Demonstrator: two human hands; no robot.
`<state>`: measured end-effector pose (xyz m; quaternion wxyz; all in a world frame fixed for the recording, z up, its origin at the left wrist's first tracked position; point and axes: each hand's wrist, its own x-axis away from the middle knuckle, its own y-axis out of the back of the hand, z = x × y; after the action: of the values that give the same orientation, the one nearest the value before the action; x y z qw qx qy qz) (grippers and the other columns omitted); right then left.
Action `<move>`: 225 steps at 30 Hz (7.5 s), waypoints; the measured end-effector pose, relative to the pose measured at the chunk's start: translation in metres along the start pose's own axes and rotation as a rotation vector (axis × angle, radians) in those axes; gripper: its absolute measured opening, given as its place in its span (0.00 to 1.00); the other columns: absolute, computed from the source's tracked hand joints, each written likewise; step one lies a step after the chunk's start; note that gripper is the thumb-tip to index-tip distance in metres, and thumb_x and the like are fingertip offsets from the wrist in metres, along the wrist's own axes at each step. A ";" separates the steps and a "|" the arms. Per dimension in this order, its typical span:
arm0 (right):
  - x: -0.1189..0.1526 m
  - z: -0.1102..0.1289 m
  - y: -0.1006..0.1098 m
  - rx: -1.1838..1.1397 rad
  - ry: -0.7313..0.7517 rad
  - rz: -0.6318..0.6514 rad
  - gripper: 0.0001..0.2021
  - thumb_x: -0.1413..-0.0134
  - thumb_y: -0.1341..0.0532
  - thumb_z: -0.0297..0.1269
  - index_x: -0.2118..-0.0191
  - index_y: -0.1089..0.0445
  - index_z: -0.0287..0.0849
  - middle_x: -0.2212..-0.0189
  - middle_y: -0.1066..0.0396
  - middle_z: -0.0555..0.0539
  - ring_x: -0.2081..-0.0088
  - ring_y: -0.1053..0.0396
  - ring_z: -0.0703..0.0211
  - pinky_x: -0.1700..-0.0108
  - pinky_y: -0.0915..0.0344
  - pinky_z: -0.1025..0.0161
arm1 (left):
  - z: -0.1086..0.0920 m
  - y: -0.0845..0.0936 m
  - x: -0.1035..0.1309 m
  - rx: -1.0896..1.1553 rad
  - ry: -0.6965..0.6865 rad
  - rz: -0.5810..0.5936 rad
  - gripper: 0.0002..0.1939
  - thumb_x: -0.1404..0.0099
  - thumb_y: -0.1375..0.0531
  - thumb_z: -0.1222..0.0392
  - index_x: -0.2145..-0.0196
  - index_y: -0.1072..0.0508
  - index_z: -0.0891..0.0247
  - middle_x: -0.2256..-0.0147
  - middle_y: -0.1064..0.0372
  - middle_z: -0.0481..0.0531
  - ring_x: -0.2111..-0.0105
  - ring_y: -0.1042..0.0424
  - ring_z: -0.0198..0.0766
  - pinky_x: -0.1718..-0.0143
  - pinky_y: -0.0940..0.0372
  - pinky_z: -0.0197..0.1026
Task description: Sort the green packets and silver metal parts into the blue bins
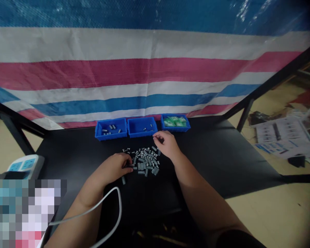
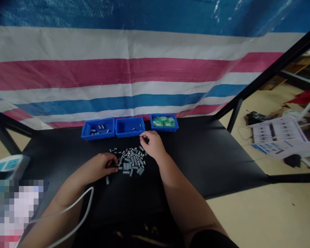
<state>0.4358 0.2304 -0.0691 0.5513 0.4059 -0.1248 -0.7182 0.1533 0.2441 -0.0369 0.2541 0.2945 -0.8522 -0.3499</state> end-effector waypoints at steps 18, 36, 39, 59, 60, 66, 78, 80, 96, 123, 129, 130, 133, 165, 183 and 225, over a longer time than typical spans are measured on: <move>0.003 0.009 -0.002 -0.090 0.197 0.456 0.07 0.44 0.32 0.31 0.59 0.21 0.47 0.66 0.27 0.50 0.61 0.32 0.57 0.53 0.37 0.57 | 0.011 0.004 -0.003 -0.005 0.148 -0.137 0.09 0.42 0.36 0.55 0.63 0.23 0.59 0.67 0.25 0.52 0.70 0.30 0.42 0.69 0.44 0.41; 0.006 0.004 -0.014 -0.046 0.147 0.409 0.06 0.45 0.34 0.27 0.63 0.23 0.45 0.67 0.29 0.50 0.62 0.32 0.58 0.56 0.36 0.60 | 0.024 0.008 -0.013 0.722 0.187 -0.676 0.23 0.40 0.32 0.42 0.58 0.23 0.65 0.68 0.23 0.53 0.78 0.32 0.32 0.76 0.39 0.35; 0.005 0.006 -0.012 -0.086 0.149 0.391 0.06 0.45 0.35 0.27 0.64 0.24 0.45 0.65 0.29 0.49 0.61 0.31 0.58 0.56 0.36 0.61 | 0.024 0.010 -0.016 0.975 0.224 -0.776 0.25 0.46 0.27 0.44 0.59 0.23 0.66 0.66 0.22 0.55 0.76 0.29 0.32 0.77 0.40 0.32; 0.007 0.011 -0.006 -0.221 0.041 0.311 0.06 0.48 0.38 0.27 0.64 0.29 0.44 0.70 0.27 0.51 0.70 0.31 0.63 0.66 0.38 0.66 | 0.020 0.019 -0.006 1.304 -0.121 -0.823 0.14 0.44 0.28 0.58 0.58 0.19 0.58 0.61 0.19 0.53 0.72 0.23 0.33 0.71 0.29 0.34; 0.007 0.011 -0.006 -0.233 0.043 0.304 0.06 0.48 0.38 0.27 0.64 0.29 0.43 0.70 0.26 0.51 0.70 0.32 0.64 0.67 0.38 0.66 | 0.019 0.018 -0.006 1.298 -0.126 -0.805 0.11 0.44 0.28 0.57 0.62 0.19 0.59 0.67 0.20 0.51 0.75 0.25 0.33 0.73 0.30 0.34; 0.008 0.011 -0.007 -0.256 0.016 0.256 0.10 0.46 0.38 0.28 0.57 0.33 0.45 0.70 0.29 0.52 0.72 0.35 0.64 0.68 0.39 0.66 | 0.016 0.010 -0.009 1.085 -0.115 -0.739 0.07 0.42 0.30 0.59 0.65 0.20 0.62 0.76 0.27 0.48 0.76 0.29 0.32 0.72 0.34 0.34; 0.006 0.009 -0.011 -0.248 -0.017 0.193 0.07 0.34 0.41 0.38 0.56 0.29 0.44 0.66 0.26 0.47 0.68 0.30 0.60 0.64 0.34 0.62 | 0.014 0.005 -0.013 0.767 -0.061 -0.585 0.10 0.39 0.31 0.54 0.63 0.20 0.63 0.77 0.35 0.45 0.76 0.36 0.32 0.72 0.41 0.36; 0.006 0.009 -0.012 -0.230 -0.029 0.201 0.07 0.34 0.41 0.39 0.57 0.27 0.44 0.67 0.25 0.47 0.69 0.30 0.60 0.64 0.33 0.61 | 0.016 0.003 -0.014 0.749 -0.061 -0.563 0.11 0.38 0.32 0.53 0.63 0.21 0.63 0.77 0.35 0.45 0.76 0.37 0.32 0.72 0.42 0.36; 0.003 0.015 -0.007 -0.013 0.200 -0.258 0.31 0.35 0.46 0.29 0.29 0.44 0.54 0.37 0.37 0.42 0.42 0.33 0.44 0.42 0.30 0.43 | 0.024 0.001 -0.017 0.652 0.053 -0.596 0.11 0.39 0.33 0.53 0.62 0.22 0.64 0.75 0.32 0.46 0.77 0.36 0.32 0.74 0.43 0.35; 0.006 0.013 -0.012 0.146 -0.047 0.350 0.05 0.43 0.33 0.32 0.62 0.21 0.48 0.63 0.24 0.48 0.59 0.31 0.55 0.54 0.40 0.57 | 0.021 -0.001 -0.014 0.185 0.081 -0.498 0.11 0.35 0.38 0.53 0.58 0.21 0.61 0.72 0.27 0.47 0.74 0.31 0.35 0.69 0.38 0.38; 0.007 0.014 -0.018 0.237 -0.135 0.296 0.02 0.45 0.31 0.34 0.64 0.21 0.48 0.67 0.24 0.50 0.61 0.31 0.55 0.59 0.43 0.58 | 0.018 -0.002 -0.014 0.130 0.066 -0.394 0.11 0.34 0.39 0.56 0.57 0.22 0.59 0.71 0.25 0.48 0.72 0.29 0.36 0.68 0.37 0.39; 0.007 0.014 -0.019 0.241 -0.126 0.288 0.02 0.45 0.31 0.33 0.65 0.21 0.48 0.67 0.24 0.50 0.61 0.31 0.55 0.59 0.43 0.59 | 0.018 -0.003 -0.014 0.127 0.066 -0.380 0.11 0.35 0.39 0.56 0.57 0.22 0.59 0.71 0.25 0.48 0.72 0.29 0.37 0.67 0.37 0.39; 0.007 0.014 -0.019 0.208 -0.072 0.246 0.02 0.47 0.32 0.31 0.67 0.24 0.46 0.70 0.25 0.50 0.63 0.31 0.56 0.59 0.41 0.59 | 0.019 -0.003 -0.013 0.107 0.064 -0.352 0.12 0.36 0.38 0.56 0.56 0.22 0.58 0.69 0.25 0.49 0.72 0.29 0.37 0.68 0.37 0.40; 0.006 0.012 -0.016 -0.098 -0.142 0.111 0.04 0.44 0.38 0.37 0.63 0.28 0.45 0.74 0.25 0.50 0.74 0.31 0.61 0.68 0.35 0.64 | 0.025 0.004 -0.015 0.339 0.071 -0.840 0.13 0.32 0.38 0.49 0.56 0.28 0.59 0.66 0.24 0.50 0.72 0.28 0.36 0.70 0.35 0.38; 0.008 0.010 -0.019 -0.113 -0.165 0.139 0.04 0.44 0.37 0.37 0.63 0.28 0.45 0.72 0.25 0.50 0.74 0.30 0.62 0.68 0.34 0.64 | 0.033 0.019 -0.018 1.339 -0.085 -0.781 0.26 0.38 0.31 0.54 0.42 0.27 0.47 0.32 0.39 0.54 0.51 0.23 0.38 0.59 0.28 0.36; 0.006 0.018 -0.017 -0.059 0.052 -0.133 0.29 0.39 0.41 0.33 0.33 0.38 0.49 0.44 0.35 0.39 0.60 0.29 0.55 0.61 0.25 0.56 | 0.020 0.011 0.002 -0.017 -0.084 -0.177 0.12 0.44 0.31 0.57 0.60 0.19 0.56 0.61 0.27 0.52 0.65 0.26 0.42 0.62 0.33 0.43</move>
<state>0.4106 0.2269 -0.0713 0.5169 0.4155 -0.0622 -0.7458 0.1350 0.2578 -0.0410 0.1889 0.3514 -0.8298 -0.3901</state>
